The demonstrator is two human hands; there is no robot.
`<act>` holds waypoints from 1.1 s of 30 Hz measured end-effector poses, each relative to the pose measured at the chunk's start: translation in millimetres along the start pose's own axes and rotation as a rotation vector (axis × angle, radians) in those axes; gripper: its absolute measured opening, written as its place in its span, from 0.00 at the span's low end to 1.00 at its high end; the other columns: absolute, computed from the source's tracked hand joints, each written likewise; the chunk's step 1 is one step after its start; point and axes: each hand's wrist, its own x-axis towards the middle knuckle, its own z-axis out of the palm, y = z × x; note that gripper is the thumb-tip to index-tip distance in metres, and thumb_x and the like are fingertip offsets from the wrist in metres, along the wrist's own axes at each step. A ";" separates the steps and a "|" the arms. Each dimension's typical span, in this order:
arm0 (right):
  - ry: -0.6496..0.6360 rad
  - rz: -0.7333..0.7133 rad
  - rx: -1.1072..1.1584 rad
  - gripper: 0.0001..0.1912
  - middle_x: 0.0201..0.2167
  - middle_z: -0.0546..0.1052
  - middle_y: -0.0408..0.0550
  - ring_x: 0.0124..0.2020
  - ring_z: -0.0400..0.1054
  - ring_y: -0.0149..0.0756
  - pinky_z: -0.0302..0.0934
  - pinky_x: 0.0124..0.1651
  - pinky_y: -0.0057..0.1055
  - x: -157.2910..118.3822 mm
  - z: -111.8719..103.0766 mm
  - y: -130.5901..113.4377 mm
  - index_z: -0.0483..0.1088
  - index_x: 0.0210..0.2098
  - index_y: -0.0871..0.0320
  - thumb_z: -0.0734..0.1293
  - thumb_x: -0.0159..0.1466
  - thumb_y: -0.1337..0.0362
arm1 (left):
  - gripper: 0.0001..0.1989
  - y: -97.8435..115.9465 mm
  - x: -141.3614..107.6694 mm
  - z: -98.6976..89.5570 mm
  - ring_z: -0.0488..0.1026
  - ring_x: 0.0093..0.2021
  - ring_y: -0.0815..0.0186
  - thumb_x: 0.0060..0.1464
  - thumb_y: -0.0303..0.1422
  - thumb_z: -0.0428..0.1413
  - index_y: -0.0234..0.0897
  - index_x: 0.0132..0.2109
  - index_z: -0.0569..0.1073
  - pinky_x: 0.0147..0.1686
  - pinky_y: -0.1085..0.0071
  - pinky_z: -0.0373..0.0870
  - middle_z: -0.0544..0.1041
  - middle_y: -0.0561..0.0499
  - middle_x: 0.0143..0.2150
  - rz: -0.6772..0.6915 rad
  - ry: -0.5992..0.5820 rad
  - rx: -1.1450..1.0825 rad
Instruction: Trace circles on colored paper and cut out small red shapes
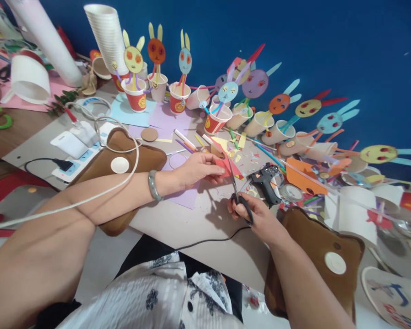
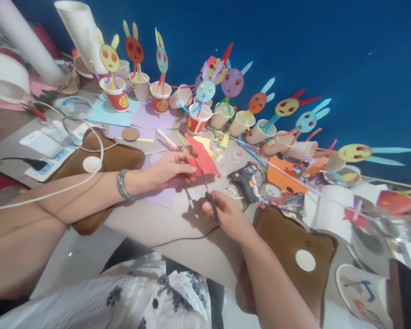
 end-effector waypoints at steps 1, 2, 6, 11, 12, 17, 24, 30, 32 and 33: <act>-0.001 -0.001 -0.003 0.30 0.25 0.69 0.42 0.26 0.61 0.31 0.56 0.32 0.31 0.0 -0.3 0.7 0.63 0.27 0.56 0.69 0.55 0.33 | 0.02 0.3 -0.1 0.2 0.72 0.24 0.75 0.52 0.23 0.59 0.31 0.33 0.73 0.30 0.76 0.69 0.76 0.52 0.24 -0.003 0.003 0.000; -0.002 -0.002 -0.007 0.30 0.24 0.69 0.42 0.25 0.60 0.31 0.55 0.31 0.31 0.1 -0.5 1.1 0.63 0.27 0.56 0.69 0.55 0.33 | 0.02 0.5 -0.3 0.3 0.72 0.24 0.75 0.52 0.23 0.59 0.31 0.33 0.73 0.30 0.76 0.70 0.76 0.52 0.24 -0.006 0.006 0.002; -0.004 0.001 -0.024 0.31 0.23 0.67 0.41 0.25 0.59 0.30 0.54 0.31 0.31 0.5 -0.9 -0.5 0.63 0.26 0.56 0.68 0.56 0.33 | 0.02 0.8 0.0 0.7 0.73 0.24 0.74 0.52 0.23 0.59 0.30 0.33 0.72 0.30 0.76 0.70 0.76 0.52 0.24 -0.003 0.015 0.010; -0.008 0.014 -0.005 0.30 0.20 0.66 0.41 0.24 0.57 0.30 0.52 0.29 0.31 0.7 -0.2 -4.5 0.62 0.24 0.55 0.69 0.56 0.34 | 0.03 -2.1 1.8 -0.7 0.72 0.24 0.75 0.51 0.24 0.60 0.31 0.34 0.72 0.29 0.77 0.69 0.76 0.52 0.24 0.002 0.009 -0.013; -0.007 0.014 0.000 0.30 0.20 0.66 0.41 0.23 0.57 0.29 0.52 0.29 0.31 0.7 -0.2 -4.6 0.62 0.24 0.55 0.69 0.56 0.35 | 0.04 -2.7 2.2 -1.1 0.72 0.23 0.75 0.51 0.24 0.60 0.31 0.34 0.72 0.29 0.77 0.69 0.76 0.52 0.24 0.002 0.011 -0.014; 0.016 0.008 -0.016 0.30 0.20 0.66 0.40 0.24 0.57 0.29 0.52 0.30 0.31 1.1 -1.5 -2.6 0.61 0.23 0.55 0.70 0.55 0.35 | 0.03 -3.3 3.1 -1.2 0.72 0.23 0.75 0.51 0.23 0.60 0.31 0.33 0.72 0.30 0.76 0.70 0.76 0.53 0.23 0.011 0.017 -0.013; 0.020 0.040 0.007 0.30 0.18 0.64 0.40 0.23 0.54 0.28 0.49 0.29 0.31 0.7 -1.2 -5.6 0.61 0.23 0.55 0.71 0.54 0.35 | 0.03 0.6 1.2 2.1 0.72 0.23 0.75 0.53 0.21 0.58 0.30 0.33 0.72 0.29 0.77 0.69 0.75 0.53 0.22 -0.008 0.040 -0.011; 0.022 0.036 0.034 0.31 0.17 0.64 0.39 0.22 0.54 0.29 0.48 0.28 0.31 1.5 -0.4 -6.4 0.61 0.22 0.55 0.72 0.53 0.35 | 0.03 2.5 0.0 2.3 0.73 0.23 0.75 0.54 0.21 0.57 0.30 0.33 0.72 0.28 0.78 0.69 0.76 0.52 0.23 -0.020 0.053 0.002; 0.025 0.035 0.045 0.31 0.17 0.64 0.39 0.22 0.53 0.29 0.48 0.27 0.31 1.6 -0.3 -4.9 0.61 0.22 0.55 0.72 0.53 0.35 | 0.03 1.6 0.3 1.1 0.73 0.23 0.74 0.54 0.21 0.57 0.30 0.33 0.72 0.28 0.78 0.69 0.76 0.52 0.23 0.000 0.037 0.013; 0.032 0.037 0.049 0.30 0.17 0.64 0.39 0.21 0.53 0.28 0.48 0.27 0.31 1.6 -0.2 -4.1 0.61 0.22 0.55 0.72 0.53 0.36 | 0.03 1.0 0.6 0.6 0.73 0.24 0.74 0.54 0.21 0.57 0.30 0.33 0.72 0.28 0.78 0.69 0.76 0.52 0.24 0.015 0.024 0.024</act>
